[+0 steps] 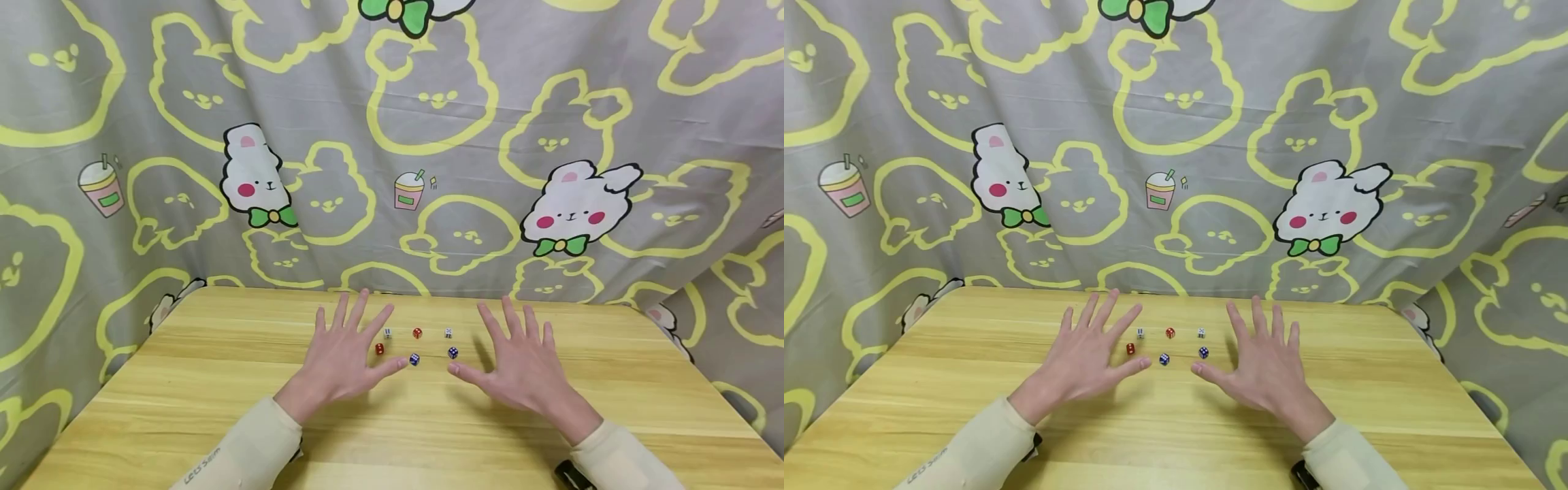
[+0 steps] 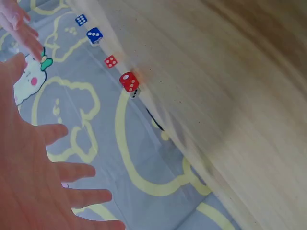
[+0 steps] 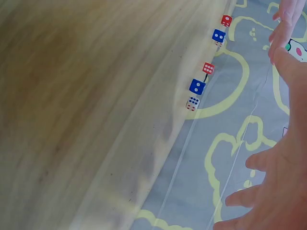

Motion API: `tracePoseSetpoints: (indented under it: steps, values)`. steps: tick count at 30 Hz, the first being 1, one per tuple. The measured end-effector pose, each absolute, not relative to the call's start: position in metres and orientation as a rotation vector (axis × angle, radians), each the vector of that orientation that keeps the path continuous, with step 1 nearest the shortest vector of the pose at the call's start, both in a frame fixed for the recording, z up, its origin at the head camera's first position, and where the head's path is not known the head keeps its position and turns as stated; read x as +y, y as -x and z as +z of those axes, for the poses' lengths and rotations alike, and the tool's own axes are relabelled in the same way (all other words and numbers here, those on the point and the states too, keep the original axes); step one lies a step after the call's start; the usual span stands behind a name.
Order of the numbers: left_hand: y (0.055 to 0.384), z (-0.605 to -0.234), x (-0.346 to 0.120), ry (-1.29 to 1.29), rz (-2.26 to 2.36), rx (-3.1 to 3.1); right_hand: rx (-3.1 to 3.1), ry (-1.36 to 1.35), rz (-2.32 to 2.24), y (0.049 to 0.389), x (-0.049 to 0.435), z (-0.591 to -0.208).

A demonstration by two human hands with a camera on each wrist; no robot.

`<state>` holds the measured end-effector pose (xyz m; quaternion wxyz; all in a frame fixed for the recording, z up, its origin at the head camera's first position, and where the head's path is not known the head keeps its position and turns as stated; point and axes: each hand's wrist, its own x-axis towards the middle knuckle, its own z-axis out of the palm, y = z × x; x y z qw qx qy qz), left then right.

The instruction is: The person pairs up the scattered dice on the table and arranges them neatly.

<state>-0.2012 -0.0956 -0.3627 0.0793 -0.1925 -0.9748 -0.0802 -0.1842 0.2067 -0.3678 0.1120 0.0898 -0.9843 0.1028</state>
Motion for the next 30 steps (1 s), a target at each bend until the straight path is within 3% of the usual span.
tracePoseSetpoints:
  steps: [30]
  values:
    - [0.193,-0.364,-0.077,0.737,-0.301,-3.0,-2.924,-0.289,0.371,0.192,0.202,-0.376]
